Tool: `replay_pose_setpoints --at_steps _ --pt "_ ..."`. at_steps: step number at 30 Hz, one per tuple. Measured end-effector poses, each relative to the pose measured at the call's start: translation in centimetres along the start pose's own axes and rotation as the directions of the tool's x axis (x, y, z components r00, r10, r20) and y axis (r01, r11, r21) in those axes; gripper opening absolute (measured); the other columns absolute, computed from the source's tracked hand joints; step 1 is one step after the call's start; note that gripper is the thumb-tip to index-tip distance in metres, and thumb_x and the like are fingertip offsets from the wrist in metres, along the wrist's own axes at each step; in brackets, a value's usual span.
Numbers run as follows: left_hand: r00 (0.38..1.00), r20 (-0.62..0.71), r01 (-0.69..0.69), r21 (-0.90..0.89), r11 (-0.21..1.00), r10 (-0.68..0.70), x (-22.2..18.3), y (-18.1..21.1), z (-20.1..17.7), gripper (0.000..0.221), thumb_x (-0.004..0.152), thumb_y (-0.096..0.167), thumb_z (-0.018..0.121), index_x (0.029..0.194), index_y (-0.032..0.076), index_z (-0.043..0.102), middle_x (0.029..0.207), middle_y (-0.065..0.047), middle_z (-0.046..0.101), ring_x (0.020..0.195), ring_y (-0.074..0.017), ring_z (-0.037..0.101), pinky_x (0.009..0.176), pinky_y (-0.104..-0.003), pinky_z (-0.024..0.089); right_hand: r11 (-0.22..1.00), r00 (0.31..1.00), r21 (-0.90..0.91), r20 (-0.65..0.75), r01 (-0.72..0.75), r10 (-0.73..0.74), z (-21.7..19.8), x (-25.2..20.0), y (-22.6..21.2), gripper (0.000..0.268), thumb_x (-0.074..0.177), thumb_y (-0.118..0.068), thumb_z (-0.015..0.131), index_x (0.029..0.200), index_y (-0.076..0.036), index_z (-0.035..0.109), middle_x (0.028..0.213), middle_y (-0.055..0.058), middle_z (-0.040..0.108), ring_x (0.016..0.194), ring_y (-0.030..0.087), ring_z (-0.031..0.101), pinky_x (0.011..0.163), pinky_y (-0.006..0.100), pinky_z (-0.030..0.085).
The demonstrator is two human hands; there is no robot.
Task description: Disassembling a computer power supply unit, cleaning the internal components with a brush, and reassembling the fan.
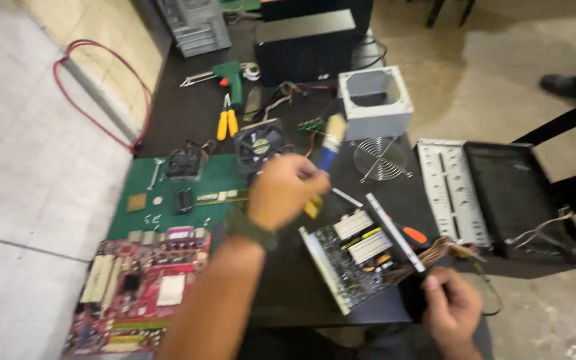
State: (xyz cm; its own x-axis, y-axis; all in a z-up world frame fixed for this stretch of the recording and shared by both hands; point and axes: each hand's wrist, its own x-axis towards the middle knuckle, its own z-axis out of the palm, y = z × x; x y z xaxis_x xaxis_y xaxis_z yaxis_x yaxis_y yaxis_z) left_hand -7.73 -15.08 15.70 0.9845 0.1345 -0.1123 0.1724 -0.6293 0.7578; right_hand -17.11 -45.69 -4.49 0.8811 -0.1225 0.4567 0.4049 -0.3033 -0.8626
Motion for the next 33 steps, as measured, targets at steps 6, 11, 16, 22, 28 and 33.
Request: replay_pose_setpoints --at_steps 6,11,16,22,28,33 --pt "0.935 -0.04 -0.353 -0.084 0.932 0.351 -10.8 1.2 5.1 0.015 0.073 0.037 0.071 0.07 0.022 0.069 0.058 0.003 0.071 0.048 -0.0145 0.065 0.049 -0.036 0.046 0.972 0.978 -0.104 0.023 0.21 -0.209 -0.9 -2.4 -2.2 0.034 0.094 -0.005 0.065 0.125 0.007 0.061 0.087 0.013 0.067 0.069 0.014 0.061 0.066 0.024 0.05" --pt "0.919 0.095 -0.388 0.034 0.921 0.384 -17.0 2.0 8.2 0.024 0.076 0.041 0.061 0.075 0.018 0.065 0.06 -0.004 0.068 0.052 -0.0322 0.066 0.047 -0.046 0.048 0.891 0.828 -0.062 0.402 0.451 -0.391 -2.1 -2.5 -6.1 0.027 0.094 -0.03 0.055 0.113 -0.01 0.052 0.08 0.007 0.058 0.063 0.023 0.051 0.057 0.035 0.04" --pt "0.862 0.173 -0.48 -0.028 0.877 0.477 -16.7 0.1 6.1 0.032 0.084 0.053 0.057 0.077 0.022 0.062 0.063 0.0 0.07 0.057 -0.0301 0.069 0.051 -0.045 0.048 0.848 0.83 -0.122 0.318 0.516 -0.459 -2.3 -4.3 -8.5 0.051 0.093 -0.04 0.059 0.12 0.003 0.064 0.095 0.023 0.07 0.08 0.029 0.073 0.071 0.032 0.056" --pt "0.673 -0.104 -0.7 0.227 0.677 0.732 -13.2 -5.2 4.2 0.037 0.096 0.044 0.057 0.112 0.011 0.059 0.127 -0.014 0.061 0.119 -0.0351 0.06 0.107 -0.056 0.045 0.988 0.999 -0.151 0.041 0.016 -0.01 -2.8 -4.7 -11.9 0.026 0.095 -0.032 0.055 0.098 -0.01 0.07 0.096 0.013 0.072 0.068 0.014 0.074 0.07 0.02 0.054" --pt "0.685 0.158 -0.725 0.243 0.644 0.711 -11.2 -7.1 3.5 0.042 0.091 0.051 0.065 0.107 0.012 0.067 0.128 -0.014 0.064 0.141 -0.0437 0.047 0.119 -0.069 0.025 0.986 0.997 0.158 -0.073 0.046 -0.035 -3.8 -4.4 -7.5 0.028 0.095 -0.017 0.058 0.118 -0.004 0.049 0.089 0.019 0.062 0.067 0.021 0.064 0.065 0.025 0.056" --pt "0.646 -0.042 -0.714 0.321 0.622 0.763 -12.3 -7.0 5.0 0.049 0.089 0.063 0.062 0.093 0.016 0.073 0.101 -0.005 0.064 0.108 -0.0311 0.06 0.11 -0.059 0.04 0.992 0.986 0.124 -0.167 0.022 -0.001 -4.0 -4.7 -8.4 0.033 0.101 -0.033 0.051 0.103 -0.001 0.055 0.079 0.019 0.058 0.066 0.024 0.06 0.064 0.03 0.052"
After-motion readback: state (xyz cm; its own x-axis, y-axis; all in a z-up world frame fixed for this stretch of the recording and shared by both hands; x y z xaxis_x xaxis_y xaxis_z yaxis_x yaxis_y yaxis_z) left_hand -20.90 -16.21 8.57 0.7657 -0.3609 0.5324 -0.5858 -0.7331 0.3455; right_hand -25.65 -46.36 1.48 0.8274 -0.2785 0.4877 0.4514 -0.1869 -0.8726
